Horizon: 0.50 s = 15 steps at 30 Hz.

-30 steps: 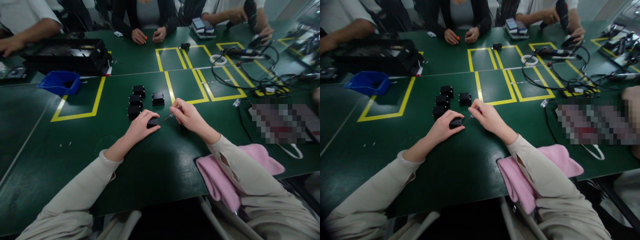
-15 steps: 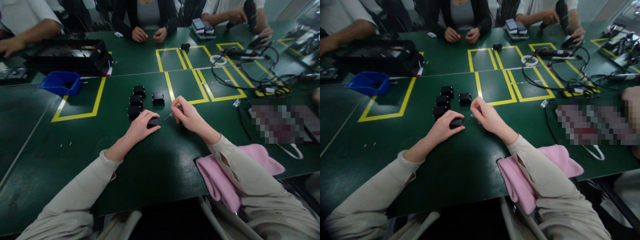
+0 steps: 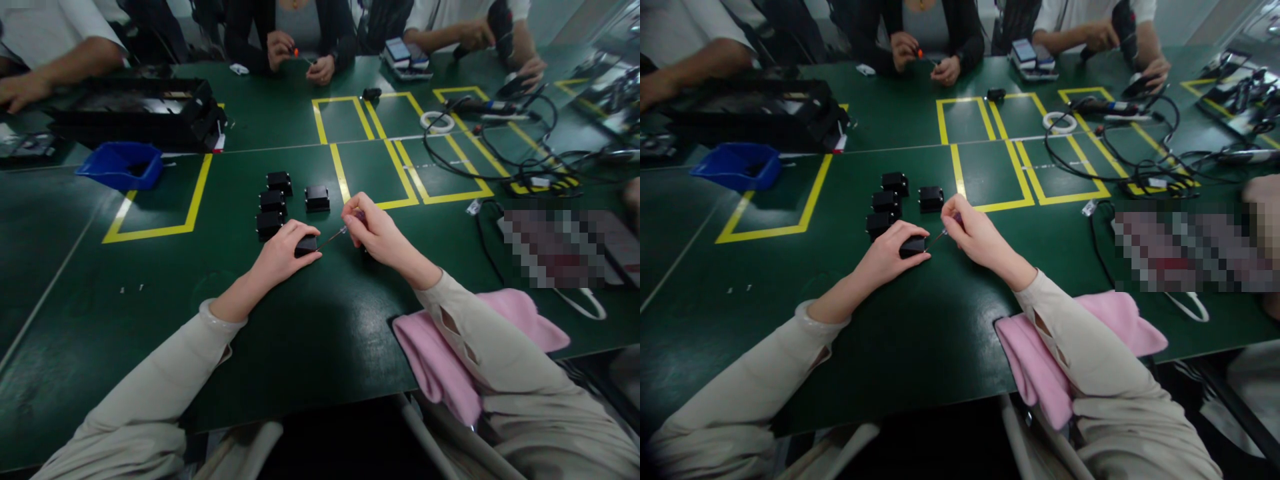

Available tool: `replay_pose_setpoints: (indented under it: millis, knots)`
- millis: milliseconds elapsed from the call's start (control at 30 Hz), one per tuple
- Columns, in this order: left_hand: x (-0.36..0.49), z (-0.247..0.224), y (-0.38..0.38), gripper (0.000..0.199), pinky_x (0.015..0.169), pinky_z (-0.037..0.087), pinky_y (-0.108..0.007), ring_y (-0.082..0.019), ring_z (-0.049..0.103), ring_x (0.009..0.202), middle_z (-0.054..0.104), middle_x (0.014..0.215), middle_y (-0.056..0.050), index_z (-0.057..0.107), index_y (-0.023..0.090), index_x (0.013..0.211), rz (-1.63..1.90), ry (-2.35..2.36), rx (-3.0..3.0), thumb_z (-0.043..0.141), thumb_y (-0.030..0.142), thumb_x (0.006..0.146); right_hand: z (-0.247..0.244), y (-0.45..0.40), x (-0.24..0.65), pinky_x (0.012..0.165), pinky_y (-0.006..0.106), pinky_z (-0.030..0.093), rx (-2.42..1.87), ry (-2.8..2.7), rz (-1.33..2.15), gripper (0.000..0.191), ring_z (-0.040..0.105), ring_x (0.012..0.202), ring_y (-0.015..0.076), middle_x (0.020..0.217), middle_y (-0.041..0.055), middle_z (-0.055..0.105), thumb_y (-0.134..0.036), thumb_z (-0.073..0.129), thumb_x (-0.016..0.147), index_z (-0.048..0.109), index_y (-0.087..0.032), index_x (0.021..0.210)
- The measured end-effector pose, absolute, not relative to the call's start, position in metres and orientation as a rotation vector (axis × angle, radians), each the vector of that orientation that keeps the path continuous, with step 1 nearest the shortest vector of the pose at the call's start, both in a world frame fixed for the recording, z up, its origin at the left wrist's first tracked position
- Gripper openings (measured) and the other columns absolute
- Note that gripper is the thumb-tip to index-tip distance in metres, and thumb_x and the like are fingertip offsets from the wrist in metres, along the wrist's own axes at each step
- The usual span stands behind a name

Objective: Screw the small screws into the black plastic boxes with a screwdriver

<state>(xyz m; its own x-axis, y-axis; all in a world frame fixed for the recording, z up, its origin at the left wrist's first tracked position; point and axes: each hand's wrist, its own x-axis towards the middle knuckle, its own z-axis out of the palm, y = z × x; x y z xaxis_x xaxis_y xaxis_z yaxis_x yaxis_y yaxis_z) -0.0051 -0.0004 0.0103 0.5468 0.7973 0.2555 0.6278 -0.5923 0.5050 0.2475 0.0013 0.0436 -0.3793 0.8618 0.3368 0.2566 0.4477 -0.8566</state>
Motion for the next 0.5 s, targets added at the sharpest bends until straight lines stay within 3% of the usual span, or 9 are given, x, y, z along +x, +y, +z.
replay_pose_setpoints:
  millis: [167, 367, 500]
  knots:
    - [-0.0053, 0.0098, 0.0000, 0.033, 0.106, 0.055, -0.047, -0.030, 0.065, 0.121, 0.067, 0.125, -0.010, 0.064, 0.021, 0.125, 0.673, 1.161, 2.444, 0.074, 0.033, 0.096, 0.0424, 0.0028, 0.2469, 0.056, 0.029, 0.033, -0.971, -1.879, 0.912, 0.025, 0.044, 0.049, 0.0094, 0.062, -0.0081, 0.048, -0.038, 0.055, 0.107, 0.047, -0.023, 0.090]
    - [-0.0063, 0.0085, 0.0001, 0.034, 0.107, 0.054, -0.047, -0.029, 0.065, 0.122, 0.066, 0.127, -0.011, 0.063, 0.021, 0.127, 0.670, 1.159, 2.449, 0.073, 0.033, 0.097, 0.0421, 0.0023, 0.2467, 0.056, 0.027, 0.036, -0.944, -1.862, 0.949, 0.011, 0.047, 0.049, 0.0090, 0.064, -0.0087, 0.051, -0.027, 0.051, 0.107, 0.046, -0.024, 0.099]
    - [-0.0059, 0.0089, -0.0001, 0.034, 0.107, 0.054, -0.047, -0.030, 0.065, 0.122, 0.067, 0.126, -0.011, 0.063, 0.022, 0.127, 0.665, 1.172, 2.442, 0.073, 0.035, 0.097, 0.0436, 0.0023, 0.2467, 0.056, 0.028, 0.035, -0.957, -1.884, 0.932, 0.022, 0.046, 0.050, 0.0094, 0.061, -0.0086, 0.049, -0.036, 0.053, 0.108, 0.046, -0.024, 0.091]
